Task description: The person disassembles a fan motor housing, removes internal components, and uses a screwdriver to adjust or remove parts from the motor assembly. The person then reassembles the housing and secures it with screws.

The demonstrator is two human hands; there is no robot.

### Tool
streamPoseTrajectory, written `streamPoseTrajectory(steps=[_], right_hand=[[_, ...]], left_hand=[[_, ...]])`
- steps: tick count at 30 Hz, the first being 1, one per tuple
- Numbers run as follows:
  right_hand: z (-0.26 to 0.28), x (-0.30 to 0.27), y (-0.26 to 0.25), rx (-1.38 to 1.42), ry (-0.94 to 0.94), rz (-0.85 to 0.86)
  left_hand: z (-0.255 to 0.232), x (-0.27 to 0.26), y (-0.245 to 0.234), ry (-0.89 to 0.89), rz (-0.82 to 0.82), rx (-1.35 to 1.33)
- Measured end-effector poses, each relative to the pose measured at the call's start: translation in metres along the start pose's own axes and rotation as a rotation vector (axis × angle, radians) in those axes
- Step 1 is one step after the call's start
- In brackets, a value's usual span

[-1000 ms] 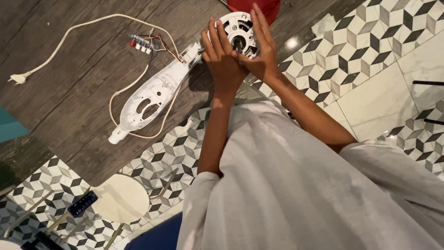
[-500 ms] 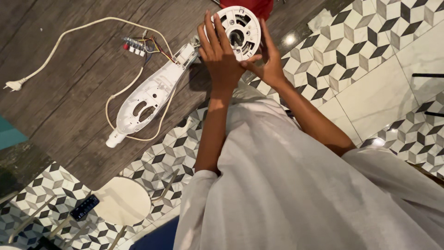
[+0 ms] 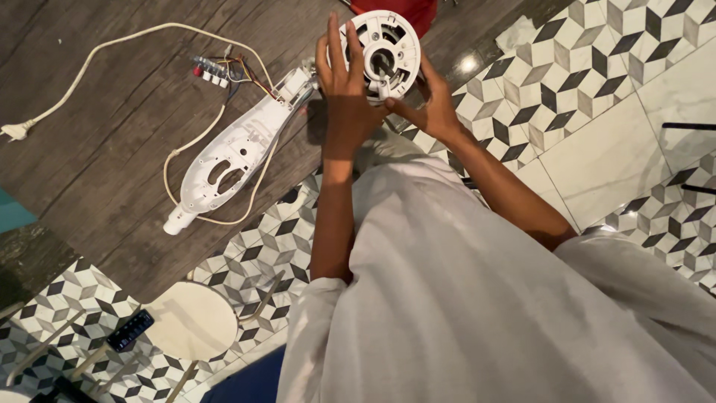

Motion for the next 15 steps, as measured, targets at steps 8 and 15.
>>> streamPoseTrajectory(steps=[8, 15], right_hand=[[0.012, 0.007, 0.006, -0.169, -0.087, 0.040], [0.011, 0.007, 0.006, -0.205, -0.095, 0.047]], left_hand=[[0.008, 0.003, -0.015, -0.005, 0.018, -0.031], [0.014, -0.001, -0.017, -0.006, 0.060, -0.082]])
Point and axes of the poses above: each hand's wrist, its own x-axis towards the middle knuckle, its own y-axis out of the palm, z = x × y, the point moved 6 cm from there along x, towards the middle knuckle
